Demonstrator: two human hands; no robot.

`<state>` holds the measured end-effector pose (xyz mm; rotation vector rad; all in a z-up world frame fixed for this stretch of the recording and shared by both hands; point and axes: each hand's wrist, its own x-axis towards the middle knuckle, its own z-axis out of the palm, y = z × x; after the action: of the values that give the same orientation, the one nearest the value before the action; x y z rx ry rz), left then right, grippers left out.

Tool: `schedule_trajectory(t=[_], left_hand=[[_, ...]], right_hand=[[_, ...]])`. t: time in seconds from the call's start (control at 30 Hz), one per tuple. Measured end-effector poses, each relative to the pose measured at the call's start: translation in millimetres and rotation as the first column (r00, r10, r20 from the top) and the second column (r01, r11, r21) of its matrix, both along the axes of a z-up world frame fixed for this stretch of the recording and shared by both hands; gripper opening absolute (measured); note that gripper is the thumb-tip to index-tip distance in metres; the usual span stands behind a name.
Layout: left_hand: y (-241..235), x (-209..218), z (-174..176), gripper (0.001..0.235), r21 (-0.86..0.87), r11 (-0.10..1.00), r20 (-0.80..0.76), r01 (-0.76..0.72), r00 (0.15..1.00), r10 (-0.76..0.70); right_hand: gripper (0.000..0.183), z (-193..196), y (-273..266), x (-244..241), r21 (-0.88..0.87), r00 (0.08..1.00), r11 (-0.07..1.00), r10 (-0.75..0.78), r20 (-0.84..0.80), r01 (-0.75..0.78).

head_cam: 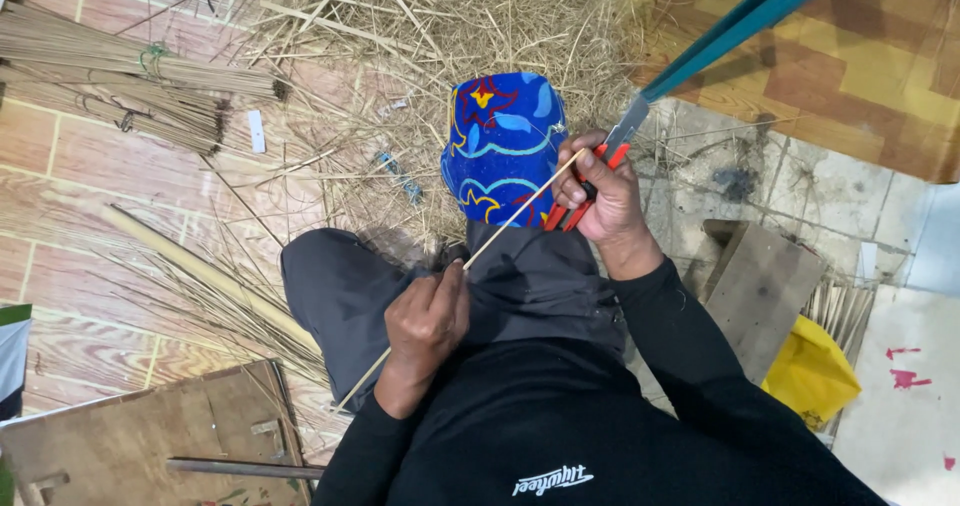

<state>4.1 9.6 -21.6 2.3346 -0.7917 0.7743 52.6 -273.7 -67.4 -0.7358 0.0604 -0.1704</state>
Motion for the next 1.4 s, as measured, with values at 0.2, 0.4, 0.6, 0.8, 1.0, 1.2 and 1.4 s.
schedule_trajectory(t=[0.2,0.4,0.6,0.8,1.0,1.2,1.4], left_hand=[[-3,-2,10,0.009,-0.094,0.995,-0.213,0.035,0.975,-0.055],[-12,-2,-12,0.008,-0.454,0.880,-0.724,-0.140,0.633,-0.273],[-18,9,-47,0.015,-0.394,0.863,-0.891,-0.316,0.363,-0.274],[-15,13,-51,0.013,-0.333,0.857,-0.940,-0.394,0.206,-0.271],[-5,10,-53,0.012,-0.384,0.841,-0.906,-0.381,0.330,-0.265],[-8,-5,-2,0.006,-0.127,0.991,-0.239,-0.037,0.971,0.006],[-7,9,6,0.018,-0.015,0.999,0.098,-0.042,0.994,0.043]], right_hand=[[0.010,4,-2,-2,-0.070,0.997,0.996,-0.053,-0.049,0.050],[0.016,28,0,2,-0.391,0.943,0.910,-0.241,-0.228,0.138],[0.042,47,-7,-14,-0.996,0.919,0.087,-0.391,-0.056,-0.024],[0.078,95,29,-30,-0.893,0.922,-0.293,-0.290,-0.258,-0.342],[0.064,47,38,-43,-0.967,0.949,-0.158,-0.277,-0.152,-0.201],[0.030,46,13,-16,-0.558,0.951,0.827,-0.223,-0.213,0.069],[0.024,33,4,-10,-0.091,0.979,0.994,-0.070,-0.192,0.053]])
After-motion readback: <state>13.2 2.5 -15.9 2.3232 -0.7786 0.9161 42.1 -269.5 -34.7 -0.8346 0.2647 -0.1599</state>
